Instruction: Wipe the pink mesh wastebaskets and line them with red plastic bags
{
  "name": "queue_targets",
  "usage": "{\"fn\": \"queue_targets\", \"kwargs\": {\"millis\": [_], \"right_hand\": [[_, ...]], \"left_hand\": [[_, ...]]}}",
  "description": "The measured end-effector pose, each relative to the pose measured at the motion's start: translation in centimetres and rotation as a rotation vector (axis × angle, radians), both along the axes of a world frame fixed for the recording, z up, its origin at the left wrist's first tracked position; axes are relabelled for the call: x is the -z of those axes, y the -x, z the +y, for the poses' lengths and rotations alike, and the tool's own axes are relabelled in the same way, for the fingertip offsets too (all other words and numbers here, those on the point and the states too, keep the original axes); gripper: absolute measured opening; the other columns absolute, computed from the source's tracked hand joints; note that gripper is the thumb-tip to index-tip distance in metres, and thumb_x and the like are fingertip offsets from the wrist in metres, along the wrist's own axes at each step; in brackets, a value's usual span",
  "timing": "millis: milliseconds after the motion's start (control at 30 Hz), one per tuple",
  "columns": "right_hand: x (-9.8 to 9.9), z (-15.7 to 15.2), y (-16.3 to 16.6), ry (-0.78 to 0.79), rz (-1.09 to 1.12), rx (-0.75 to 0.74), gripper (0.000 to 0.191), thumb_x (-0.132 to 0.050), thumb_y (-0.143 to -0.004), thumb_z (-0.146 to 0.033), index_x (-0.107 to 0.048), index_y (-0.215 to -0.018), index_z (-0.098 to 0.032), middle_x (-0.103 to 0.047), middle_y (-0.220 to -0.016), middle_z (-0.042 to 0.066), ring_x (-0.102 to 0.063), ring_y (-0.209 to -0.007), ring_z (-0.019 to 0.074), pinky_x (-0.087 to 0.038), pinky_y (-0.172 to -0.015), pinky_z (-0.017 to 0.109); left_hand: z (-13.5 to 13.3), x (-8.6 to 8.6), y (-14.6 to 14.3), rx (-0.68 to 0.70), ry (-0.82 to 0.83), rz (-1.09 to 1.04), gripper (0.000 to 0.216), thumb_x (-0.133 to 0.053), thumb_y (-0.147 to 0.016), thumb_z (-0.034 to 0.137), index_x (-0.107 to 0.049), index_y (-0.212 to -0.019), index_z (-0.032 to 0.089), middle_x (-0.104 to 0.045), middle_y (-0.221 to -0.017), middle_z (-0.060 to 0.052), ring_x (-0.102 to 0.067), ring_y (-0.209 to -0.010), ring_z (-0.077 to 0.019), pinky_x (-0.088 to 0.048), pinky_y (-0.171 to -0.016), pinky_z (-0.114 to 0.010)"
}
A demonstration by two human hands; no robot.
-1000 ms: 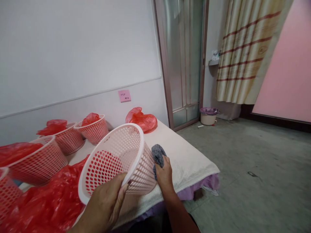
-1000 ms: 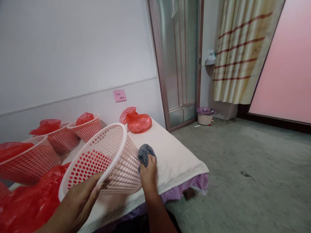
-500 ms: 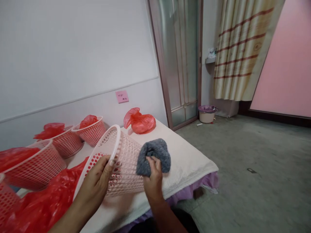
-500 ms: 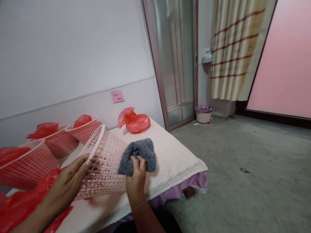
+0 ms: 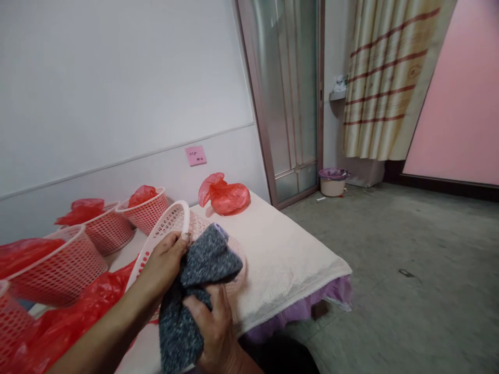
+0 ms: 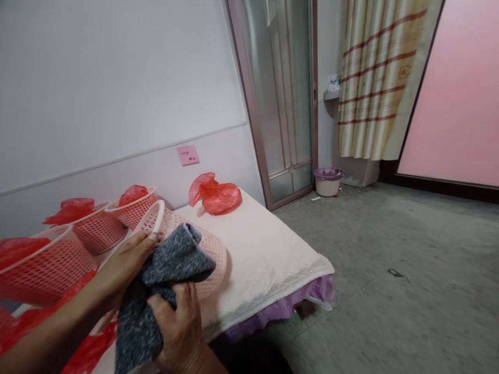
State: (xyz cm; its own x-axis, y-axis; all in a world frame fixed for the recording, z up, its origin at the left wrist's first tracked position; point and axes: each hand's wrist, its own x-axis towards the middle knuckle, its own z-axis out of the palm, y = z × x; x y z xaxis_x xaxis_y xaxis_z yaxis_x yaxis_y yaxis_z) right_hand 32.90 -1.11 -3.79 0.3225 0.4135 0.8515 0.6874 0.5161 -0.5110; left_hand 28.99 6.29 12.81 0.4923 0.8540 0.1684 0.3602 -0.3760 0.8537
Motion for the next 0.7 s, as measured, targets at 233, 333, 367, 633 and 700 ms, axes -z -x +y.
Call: {"fn": "queue_targets", "kwargs": {"millis": [233, 333, 367, 633, 700], "right_hand": [[-1.1, -0.2, 1.3, 0.005, 0.294, -0.076, 0.055, -0.056, -0.077, -0.024, -0.046, -0.131, -0.027, -0.050, -0.117, 0.008, -0.055, -0.112, 0.0247, -0.048, -0.093, 0.039], [-1.7, -0.4, 1.3, -0.022, 0.422, -0.008, 0.051, -0.054, -0.079, -0.018, -0.045, -0.129, -0.027, -0.053, -0.112, 0.007, -0.058, -0.108, 0.0223, -0.049, -0.092, 0.038], [-1.9, -0.5, 1.4, -0.018, 0.436, 0.010, 0.053, -0.055, -0.079, -0.018, -0.044, -0.130, -0.026, -0.054, -0.112, 0.007, -0.058, -0.109, 0.0224, -0.049, -0.093, 0.038], [-2.5, -0.4, 1.8, 0.013, 0.710, 0.014, 0.035, -0.055, -0.086, -0.025, -0.056, -0.120, -0.024, -0.066, -0.109, 0.008, -0.065, -0.103, 0.0248, -0.055, -0.088, 0.040], [-2.8, 0.0, 1.1, -0.027, 0.816, -0.083, 0.028, -0.036, -0.095, -0.026, -0.059, -0.111, -0.025, -0.070, -0.094, 0.004, -0.070, -0.085, 0.0195, -0.059, -0.072, 0.033]], "left_hand": [[-0.5, 0.3, -1.9, 0.017, 0.488, -0.316, 0.024, -0.069, -0.068, 0.038, -0.063, -0.080, 0.018, -0.069, -0.069, 0.000, -0.061, -0.060, -0.0179, -0.048, -0.062, -0.030], [-0.8, 1.0, -2.7, 0.062, 0.589, -0.461, 0.022, -0.072, -0.067, 0.033, -0.062, -0.078, 0.017, -0.068, -0.068, 0.000, -0.065, -0.063, -0.0183, -0.050, -0.062, -0.029], [-0.8, 1.2, -2.9, 0.077, 0.611, -0.490, 0.021, -0.072, -0.067, 0.032, -0.061, -0.078, 0.017, -0.068, -0.068, 0.000, -0.066, -0.065, -0.0186, -0.050, -0.063, -0.029], [-1.7, 2.1, -3.4, 0.118, 0.573, -0.451, 0.026, -0.068, -0.075, 0.040, -0.063, -0.086, 0.018, -0.072, -0.078, -0.002, -0.068, -0.077, -0.0220, -0.053, -0.072, -0.032], [-2.3, 2.0, -3.1, 0.144, 0.443, -0.312, 0.031, -0.062, -0.082, 0.044, -0.063, -0.099, 0.018, -0.073, -0.093, -0.004, -0.068, -0.088, -0.0225, -0.053, -0.081, -0.034]]}}
